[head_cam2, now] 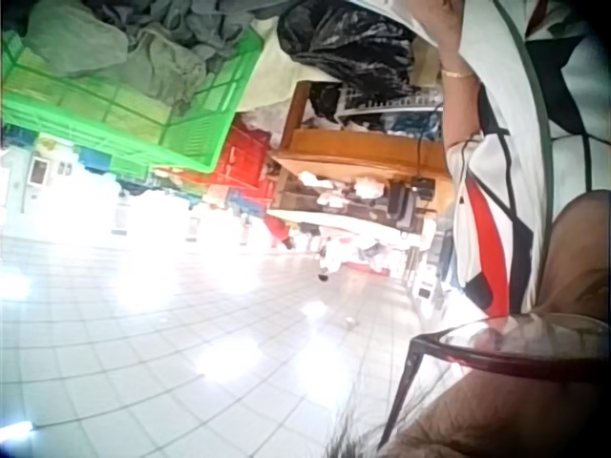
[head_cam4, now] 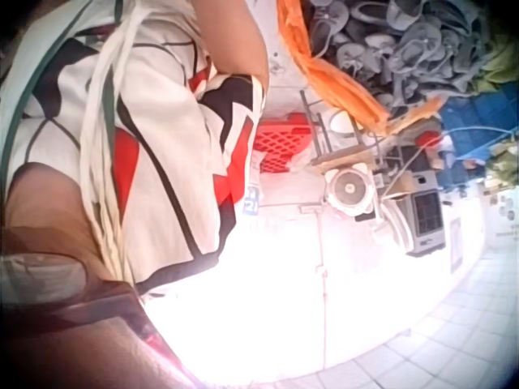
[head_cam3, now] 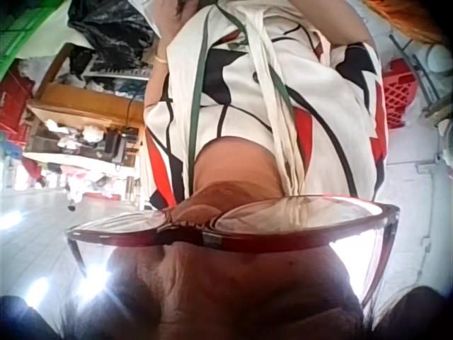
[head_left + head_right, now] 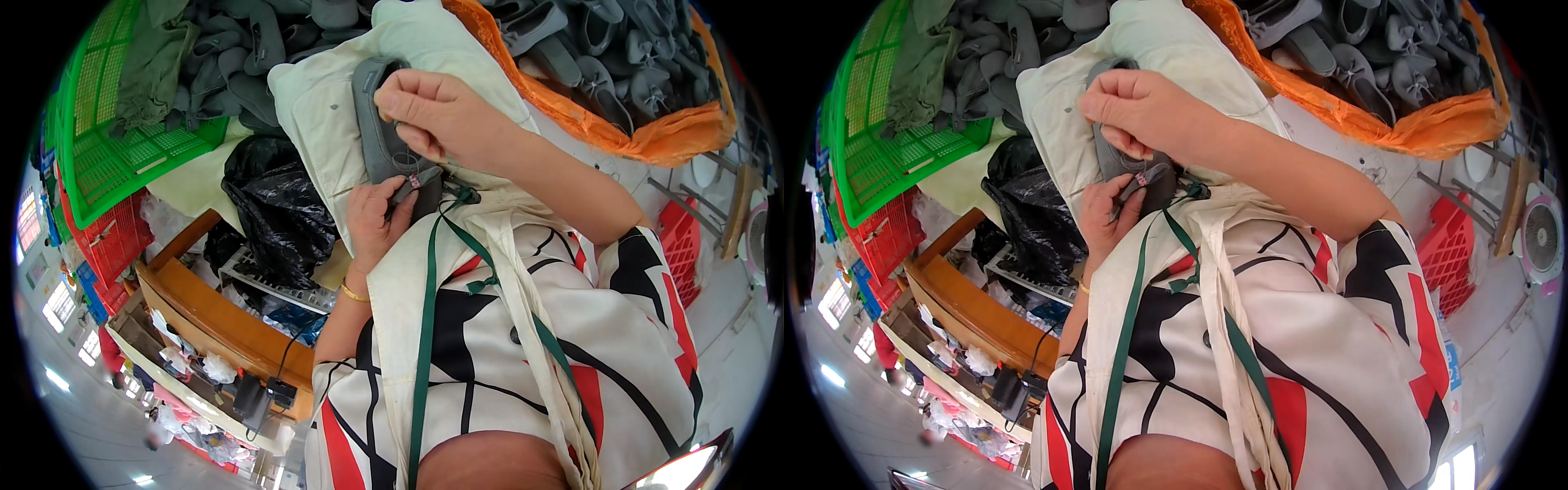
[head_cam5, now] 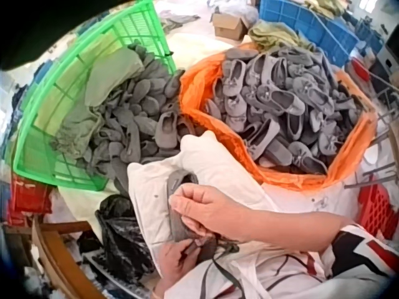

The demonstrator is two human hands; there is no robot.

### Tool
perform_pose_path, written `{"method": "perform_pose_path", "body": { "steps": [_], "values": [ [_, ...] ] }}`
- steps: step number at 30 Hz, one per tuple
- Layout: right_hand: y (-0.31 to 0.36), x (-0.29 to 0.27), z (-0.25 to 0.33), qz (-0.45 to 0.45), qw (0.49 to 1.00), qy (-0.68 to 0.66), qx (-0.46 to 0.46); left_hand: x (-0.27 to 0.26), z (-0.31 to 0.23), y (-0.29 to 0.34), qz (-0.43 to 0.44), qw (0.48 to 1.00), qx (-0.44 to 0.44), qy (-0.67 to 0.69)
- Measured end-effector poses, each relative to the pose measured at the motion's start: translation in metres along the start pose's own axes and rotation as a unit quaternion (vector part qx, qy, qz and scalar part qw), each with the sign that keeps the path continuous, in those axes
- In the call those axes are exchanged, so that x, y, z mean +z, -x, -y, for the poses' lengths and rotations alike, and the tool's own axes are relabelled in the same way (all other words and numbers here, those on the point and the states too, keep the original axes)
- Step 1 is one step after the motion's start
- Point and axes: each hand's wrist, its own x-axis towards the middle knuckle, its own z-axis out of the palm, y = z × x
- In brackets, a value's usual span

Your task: The person assembles gray slipper shoes by hand, attaching decorative fabric bows to the toe area. They pick up a slipper from a large orange bin, position a bow, and secure it with a needle and thread. The finished slippers are placed into a white sack.

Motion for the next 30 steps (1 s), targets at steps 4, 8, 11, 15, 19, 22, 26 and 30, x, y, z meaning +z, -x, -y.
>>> {"method": "perform_pose_path", "body": {
  "steps": [4, 8, 11, 15, 19, 22, 26, 30],
  "values": [
    [0.001, -0.004, -0.002, -0.038, 0.998, -0.050, -0.024, -0.004, -0.001, -0.004, 0.010, 0.999, 0.037, -0.012],
    [0.008, -0.007, 0.016, -0.033, 0.993, -0.108, -0.042, -0.009, -0.002, -0.017, 0.057, 0.997, 0.053, -0.010],
    [0.013, -0.009, 0.034, -0.007, 0.988, -0.130, -0.085, -0.011, -0.004, -0.021, 0.082, 0.996, 0.046, -0.005],
    [0.018, -0.020, 0.047, 0.019, 0.946, -0.307, -0.101, -0.011, -0.003, -0.023, 0.087, 0.995, 0.042, -0.001],
    [0.027, -0.014, 0.061, -0.007, 0.944, -0.306, -0.124, -0.009, -0.003, -0.023, 0.081, 0.996, 0.014, 0.018],
    [0.034, 0.004, 0.079, -0.059, 0.945, -0.312, -0.081, -0.011, -0.001, -0.026, 0.108, 0.994, 0.003, 0.009],
    [0.033, -0.006, 0.071, 0.057, 0.949, -0.266, -0.161, -0.016, -0.003, -0.032, 0.162, 0.985, -0.056, 0.007],
    [0.036, 0.003, 0.073, 0.094, 0.953, -0.220, -0.188, -0.014, -0.005, -0.037, 0.156, 0.978, -0.126, 0.058]
  ]
}}
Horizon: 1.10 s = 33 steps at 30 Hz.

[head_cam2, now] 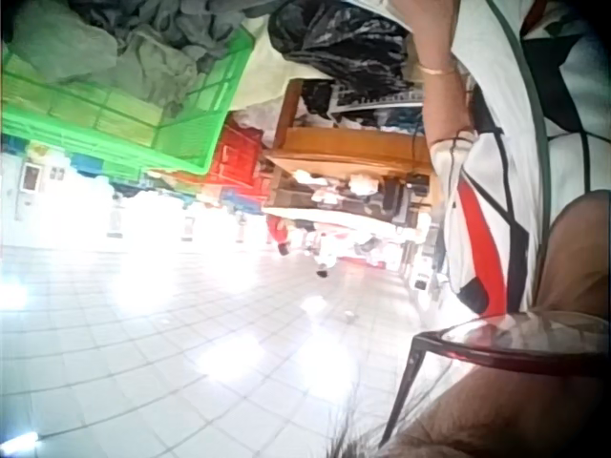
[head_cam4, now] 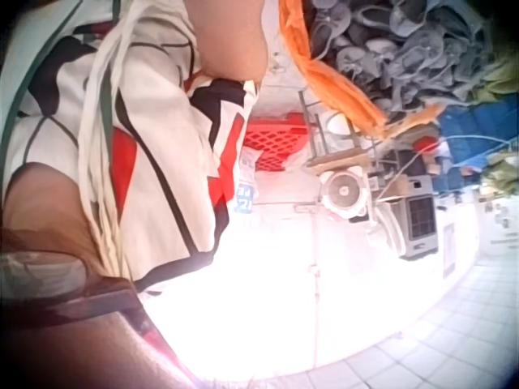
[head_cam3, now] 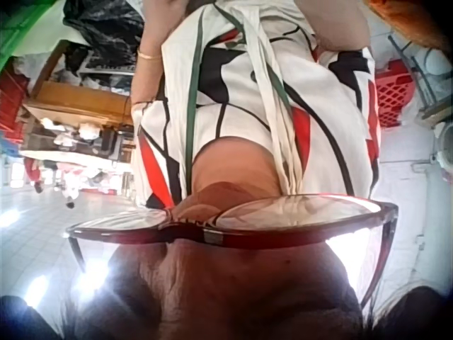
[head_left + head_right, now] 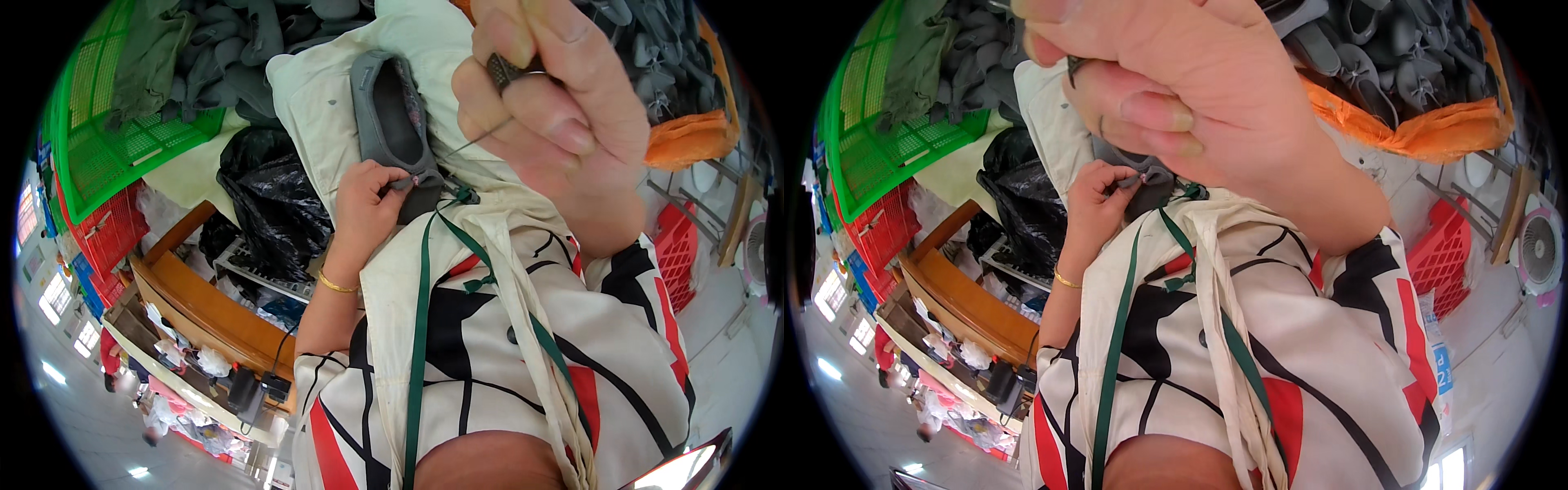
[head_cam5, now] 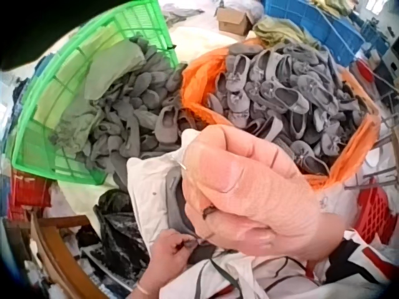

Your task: The person assembles gray slipper shoes by hand, attaching decorative fabric bows to the toe area. They pick up a slipper from a large orange bin, position a bow, and secure it with a needle and thread. The finished slippers are placed into a white sack.

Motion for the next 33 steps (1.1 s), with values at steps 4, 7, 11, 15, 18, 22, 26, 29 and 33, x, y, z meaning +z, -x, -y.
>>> {"method": "perform_pose_path", "body": {
  "steps": [4, 7, 11, 15, 18, 22, 26, 29, 33],
  "values": [
    [-0.001, -0.017, 0.013, -0.039, 0.995, 0.065, -0.068, -0.006, -0.009, 0.007, -0.042, 0.998, -0.054, 0.004],
    [-0.004, -0.011, 0.016, -0.123, 0.988, 0.021, -0.095, -0.004, -0.004, 0.028, -0.119, 0.986, -0.114, 0.006],
    [-0.002, -0.030, 0.015, -0.044, 0.997, 0.011, -0.069, 0.006, -0.001, 0.045, -0.047, 0.967, -0.248, -0.022],
    [0.000, -0.016, 0.010, -0.069, 0.992, 0.060, -0.084, 0.013, 0.008, 0.047, -0.063, 0.964, -0.259, 0.020],
    [0.007, -0.010, 0.021, -0.082, 0.991, 0.065, -0.084, -0.013, 0.024, 0.052, -0.190, 0.963, -0.191, 0.007],
    [0.012, -0.002, 0.025, -0.094, 0.986, 0.091, -0.100, -0.110, -0.008, 0.026, -0.235, 0.959, -0.057, 0.148],
    [0.014, -0.005, 0.021, -0.103, 0.986, 0.096, -0.090, -0.188, -0.020, -0.008, -0.078, 0.989, -0.064, 0.112],
    [0.015, -0.017, 0.017, -0.137, 0.981, 0.116, -0.077, -0.179, -0.014, -0.044, 0.076, 0.992, -0.084, 0.060],
    [0.014, -0.051, 0.006, -0.206, 0.964, 0.156, -0.061, -0.125, 0.034, -0.063, -0.197, 0.963, 0.102, -0.153]
  ]
}}
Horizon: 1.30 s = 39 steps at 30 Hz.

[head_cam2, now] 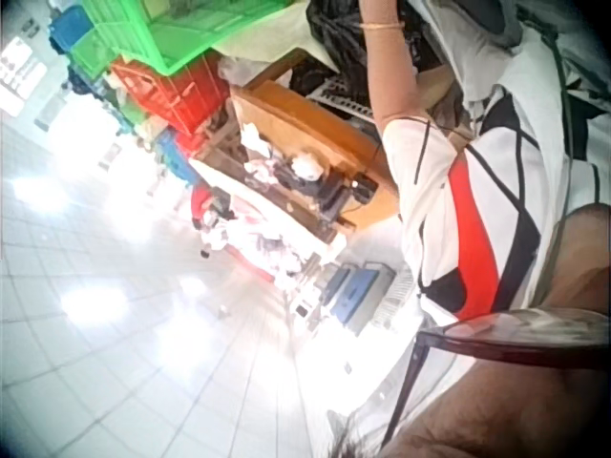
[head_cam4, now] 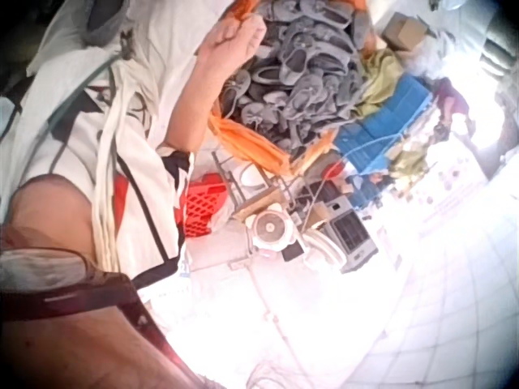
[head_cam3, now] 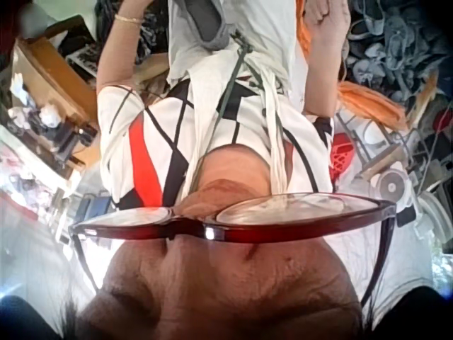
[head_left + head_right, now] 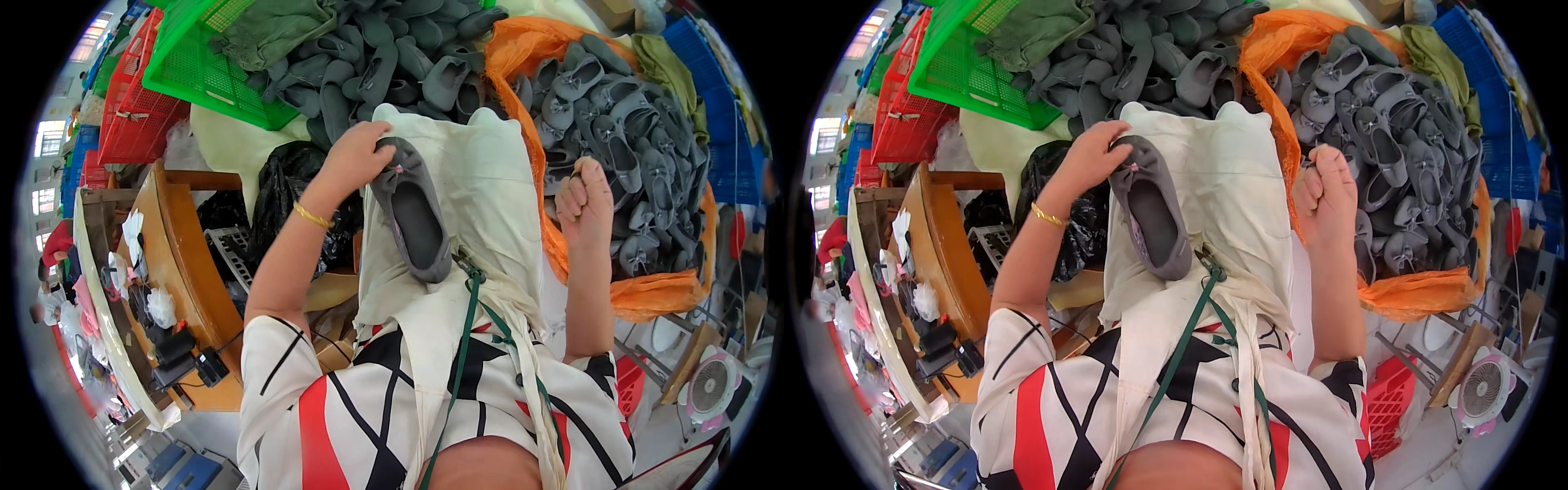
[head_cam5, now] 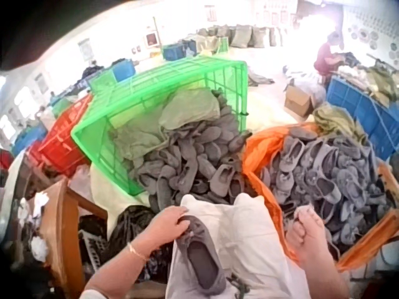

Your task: The person assembles gray slipper shoes by hand, attaching decorative fabric bows to the toe area. They pick up a slipper from a large orange bin, position a bow, and secure it with a needle and thread. The finished slippers are placed into a white sack.

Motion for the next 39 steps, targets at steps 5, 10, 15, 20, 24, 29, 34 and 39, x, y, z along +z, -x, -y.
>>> {"method": "perform_pose_path", "body": {
  "steps": [5, 10, 15, 20, 24, 29, 34, 39],
  "values": [
    [-0.018, -0.013, -0.035, -0.011, 0.992, 0.115, 0.042, -0.002, -0.030, 0.021, 0.051, 0.990, -0.133, 0.021],
    [-0.049, 0.017, -0.094, 0.126, 0.938, 0.315, 0.072, 0.003, -0.040, 0.036, 0.036, 0.985, -0.159, 0.060],
    [-0.064, 0.071, -0.126, 0.258, 0.826, 0.496, -0.077, 0.007, -0.037, 0.041, 0.029, 0.985, -0.145, 0.086],
    [-0.062, 0.069, -0.130, 0.339, 0.746, 0.562, -0.115, 0.017, -0.029, 0.049, -0.023, 0.996, -0.072, 0.051],
    [-0.057, 0.071, -0.133, 0.320, 0.736, 0.580, -0.140, 0.024, -0.028, 0.054, -0.054, 0.995, -0.074, 0.047],
    [-0.057, 0.070, -0.137, 0.315, 0.738, 0.575, -0.161, 0.028, -0.024, 0.055, -0.061, 0.994, -0.067, 0.058],
    [-0.058, 0.076, -0.131, 0.295, 0.765, 0.573, -0.010, 0.023, -0.017, 0.052, 0.022, 0.980, -0.119, 0.160],
    [-0.051, 0.082, -0.118, 0.302, 0.740, 0.598, 0.055, 0.016, -0.012, 0.045, 0.082, 0.918, -0.234, 0.308]
  ]
}}
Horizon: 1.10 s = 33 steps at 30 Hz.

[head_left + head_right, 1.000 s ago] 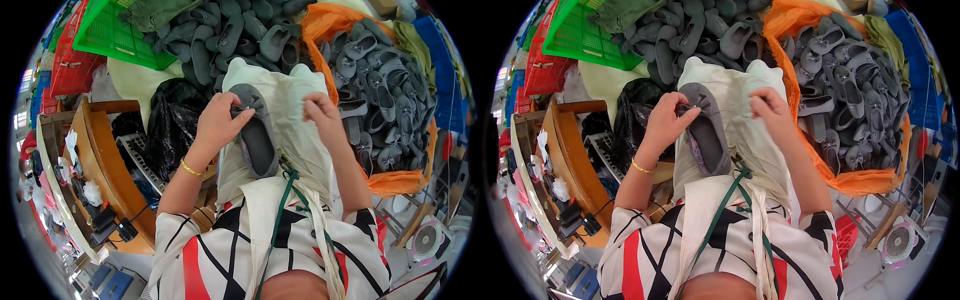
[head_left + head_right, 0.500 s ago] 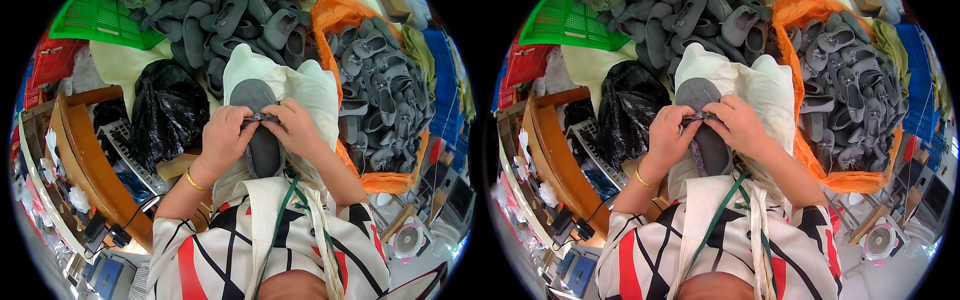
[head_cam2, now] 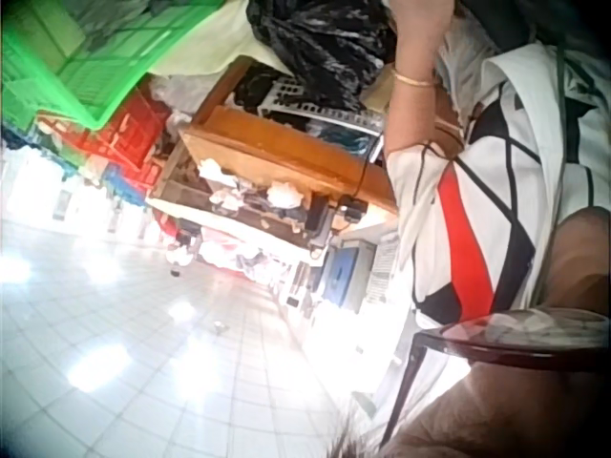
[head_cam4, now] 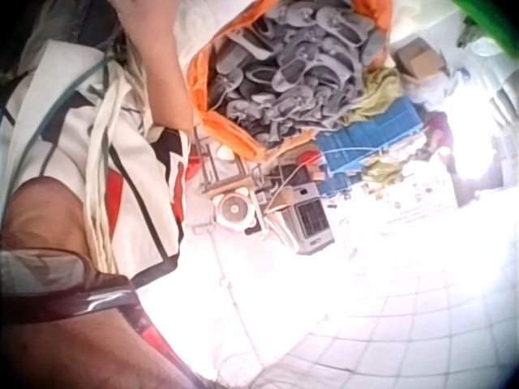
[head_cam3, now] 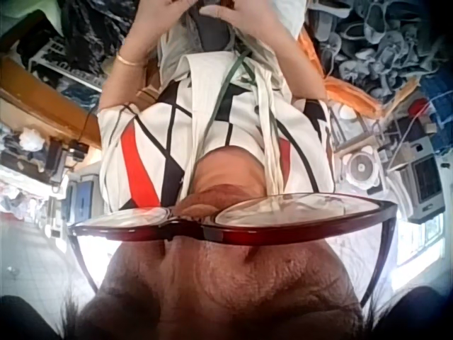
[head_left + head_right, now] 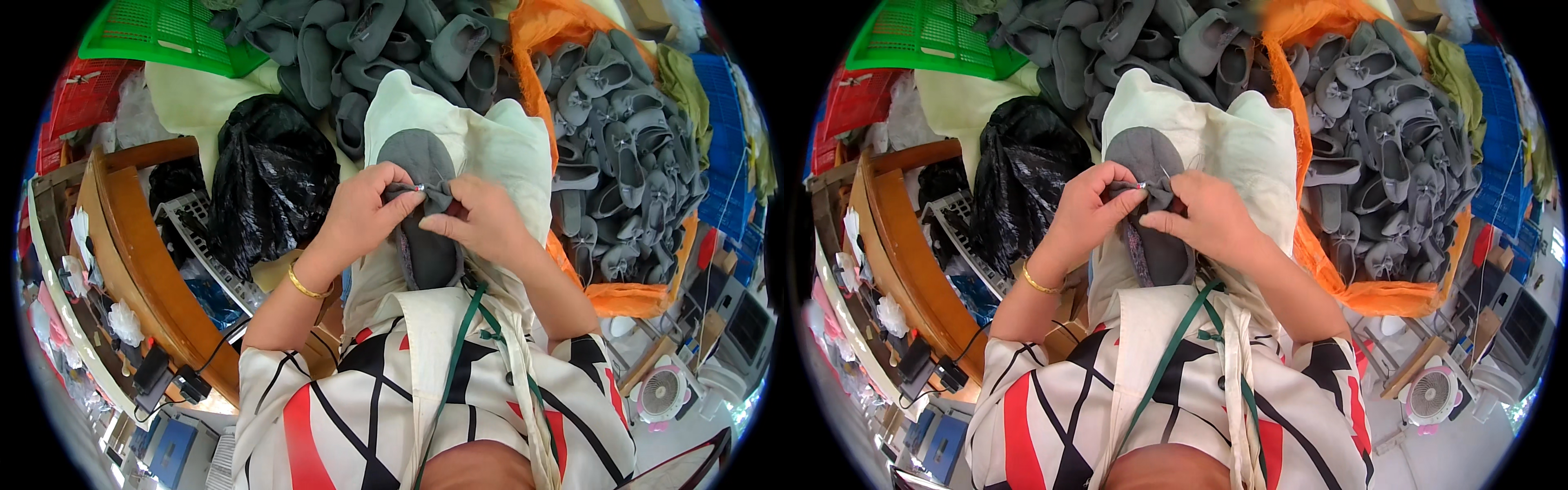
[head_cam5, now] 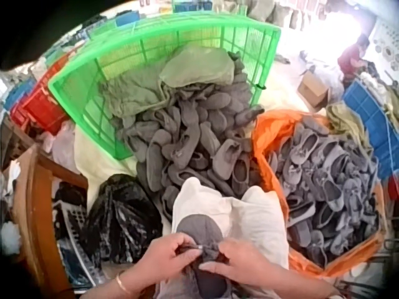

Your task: The person assembles gray slipper shoes by hand, attaching decorative fabric bows to the toe area. They pick up a slipper from a large orange bin, position a bow, and secure it with a needle and thread. The finished slippers are placed into a white sack.

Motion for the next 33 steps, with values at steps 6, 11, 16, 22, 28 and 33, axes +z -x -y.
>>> {"method": "perform_pose_path", "body": {
  "steps": [6, 11, 16, 22, 28, 33],
  "values": [
    [0.021, -0.010, -0.003, -0.056, 0.977, 0.194, -0.068, -0.004, -0.005, -0.009, 0.024, 0.991, -0.089, 0.100],
    [0.005, -0.017, -0.029, -0.267, 0.963, 0.029, -0.011, 0.001, -0.006, -0.008, -0.004, 0.967, -0.153, 0.203],
    [-0.013, 0.008, 0.014, -0.317, 0.707, -0.630, 0.048, 0.005, -0.009, -0.010, -0.016, 0.963, -0.137, 0.232],
    [0.003, 0.018, -0.004, -0.162, 0.574, -0.800, 0.066, 0.008, 0.002, -0.015, -0.035, 0.969, -0.103, 0.223],
    [0.052, 0.007, -0.015, -0.216, 0.561, -0.791, 0.109, 0.013, 0.013, -0.020, -0.009, 0.967, -0.097, 0.236],
    [0.042, 0.012, 0.006, -0.259, 0.589, -0.753, 0.136, 0.006, 0.006, -0.008, -0.053, 0.979, -0.067, 0.187]
  ]
}}
